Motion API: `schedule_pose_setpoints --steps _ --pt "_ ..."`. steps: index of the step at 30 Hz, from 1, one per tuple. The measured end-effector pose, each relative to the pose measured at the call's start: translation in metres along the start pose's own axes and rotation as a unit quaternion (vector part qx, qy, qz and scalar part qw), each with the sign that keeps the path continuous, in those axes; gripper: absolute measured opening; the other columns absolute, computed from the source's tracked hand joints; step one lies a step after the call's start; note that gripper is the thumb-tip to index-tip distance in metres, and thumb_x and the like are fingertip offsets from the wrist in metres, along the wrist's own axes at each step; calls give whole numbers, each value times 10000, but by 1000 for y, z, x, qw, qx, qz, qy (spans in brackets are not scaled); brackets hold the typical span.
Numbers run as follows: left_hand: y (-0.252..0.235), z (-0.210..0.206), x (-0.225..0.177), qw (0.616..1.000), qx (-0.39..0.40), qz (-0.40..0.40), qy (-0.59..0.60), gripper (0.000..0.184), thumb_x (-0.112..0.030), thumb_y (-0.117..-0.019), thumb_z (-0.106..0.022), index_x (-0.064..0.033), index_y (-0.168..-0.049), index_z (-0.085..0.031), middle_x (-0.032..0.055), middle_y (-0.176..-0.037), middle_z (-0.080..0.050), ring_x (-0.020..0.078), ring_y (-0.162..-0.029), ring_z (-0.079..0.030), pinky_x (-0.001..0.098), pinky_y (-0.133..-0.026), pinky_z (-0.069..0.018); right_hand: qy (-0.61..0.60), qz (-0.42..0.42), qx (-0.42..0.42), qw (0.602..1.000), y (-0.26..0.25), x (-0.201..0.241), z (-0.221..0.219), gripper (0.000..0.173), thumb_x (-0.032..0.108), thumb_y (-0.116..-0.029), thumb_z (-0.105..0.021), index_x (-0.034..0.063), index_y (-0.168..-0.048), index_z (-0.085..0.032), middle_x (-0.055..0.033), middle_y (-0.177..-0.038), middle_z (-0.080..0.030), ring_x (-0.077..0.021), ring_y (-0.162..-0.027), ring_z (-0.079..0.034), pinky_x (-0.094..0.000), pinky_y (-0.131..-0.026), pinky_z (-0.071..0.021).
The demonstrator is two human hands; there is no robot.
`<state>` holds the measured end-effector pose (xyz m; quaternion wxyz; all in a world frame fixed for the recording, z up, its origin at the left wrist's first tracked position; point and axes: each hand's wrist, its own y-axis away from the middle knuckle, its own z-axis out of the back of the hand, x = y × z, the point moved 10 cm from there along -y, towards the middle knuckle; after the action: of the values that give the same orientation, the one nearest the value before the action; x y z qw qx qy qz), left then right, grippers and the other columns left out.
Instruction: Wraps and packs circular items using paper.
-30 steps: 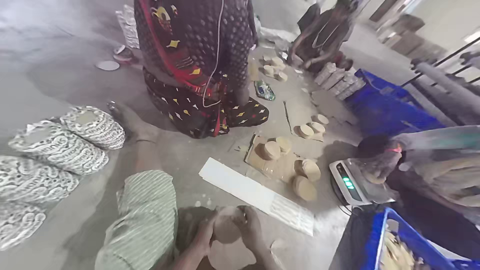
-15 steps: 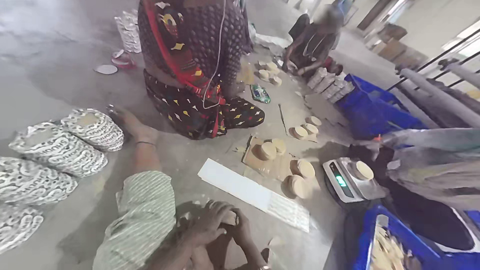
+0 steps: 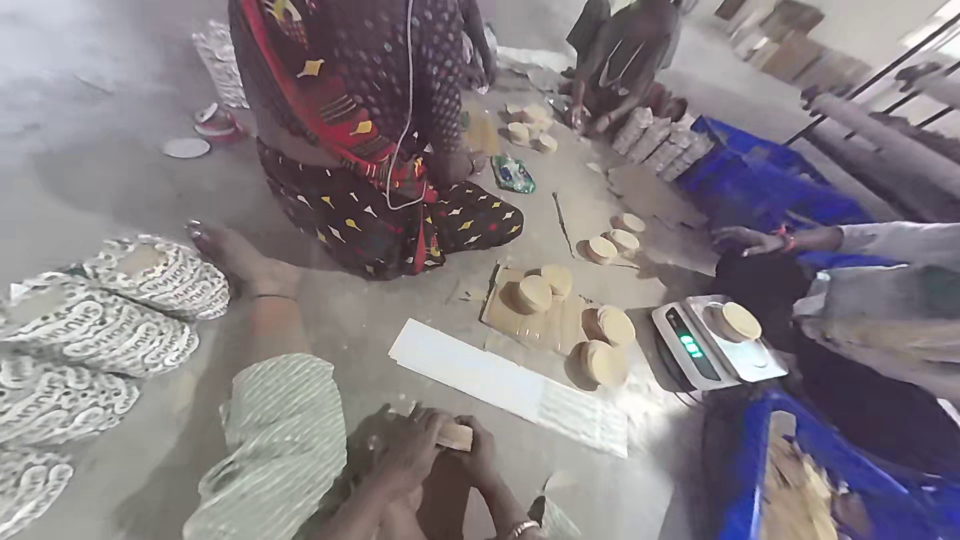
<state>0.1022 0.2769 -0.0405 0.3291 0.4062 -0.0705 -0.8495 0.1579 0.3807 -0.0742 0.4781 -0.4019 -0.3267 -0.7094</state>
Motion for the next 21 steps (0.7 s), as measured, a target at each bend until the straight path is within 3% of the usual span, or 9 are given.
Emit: schedule_pose_setpoints --steps 3,6,8,10,11,14,17,19,21 --pt "0 14 5 998 -28 -29 49 637 -190 -921 -746 8 -1466 -480 256 -1488 -504 435 -1433 -425 576 -1210 -289 -34 63 -33 997 -7 18 14 398 -42 -722 -790 -118 -1105 -714 -225 -1051 -752 -306 -969 -743 -477 -912 -580" --pt "-14 68 29 958 -195 -62 202 838 -258 -852 -801 61 -1517 -404 283 -1524 -461 413 -1434 -433 532 -1197 -341 -54 100 -100 988 -45 24 47 390 15 -722 -764 -114 -1087 -713 -180 -1051 -757 -197 -965 -736 -385 -911 -583" --pt "-36 97 72 943 -262 72 191 657 -276 -977 -672 48 -1500 -441 298 -1516 -450 441 -1426 -419 545 -1187 -338 -51 103 -120 986 -76 21 61 399 11 -721 -781 -113 -1093 -705 -177 -1052 -753 -170 -965 -731 -354 -912 -579" --pt "-55 113 105 935 -247 240 89 639 -378 -1027 -596 20 -1505 -450 296 -1548 -410 450 -1451 -386 569 -1187 -315 -39 95 -114 988 -104 12 63 406 32 -729 -826 -92 -1099 -712 -167 -1050 -757 -158 -968 -734 -330 -920 -579" --pt "-63 114 115 929 -226 290 40 669 -419 -1022 -586 17 -1509 -445 296 -1562 -393 457 -1475 -344 579 -1203 -273 -34 83 -103 991 -113 6 60 419 31 -731 -831 -94 -1111 -708 -181 -1055 -754 -186 -975 -733 -360 -925 -574" --pt "-75 113 114 920 -201 337 -24 537 -382 -1014 -609 -8 -1398 -574 272 -1470 -508 436 -1417 -434 569 -1167 -330 -23 78 -97 992 -117 -7 56 444 48 -717 -829 -95 -1118 -704 -183 -1040 -757 -223 -967 -737 -409 -917 -573" --pt "-79 110 114 918 -230 314 76 267 -193 -1020 -603 -15 -1185 -715 244 -1309 -622 393 -1269 -573 531 -1089 -440 -6 99 -102 990 -113 -12 57 436 80 -709 -821 -72 -1107 -730 -191 -1057 -756 -339 -993 -715 -560 -938 -518" --pt "-74 112 117 908 -240 319 128 303 -171 -1010 -629 10 -1250 -664 251 -1264 -646 385 -1215 -612 532 -1056 -465 12 102 -101 990 -113 -10 57 417 117 -715 -820 -41 -1095 -747 -160 -1052 -765 -346 -965 -702 -584 -934 -479" --pt "-71 117 111 911 -225 335 91 555 -280 -976 -694 9 -1426 -545 283 -1434 -538 423 -1358 -508 544 -1134 -402 30 102 -104 989 -113 -8 58 417 112 -701 -827 -29 -1086 -755 -145 -1036 -771 -342 -938 -703 -582 -936 -465"
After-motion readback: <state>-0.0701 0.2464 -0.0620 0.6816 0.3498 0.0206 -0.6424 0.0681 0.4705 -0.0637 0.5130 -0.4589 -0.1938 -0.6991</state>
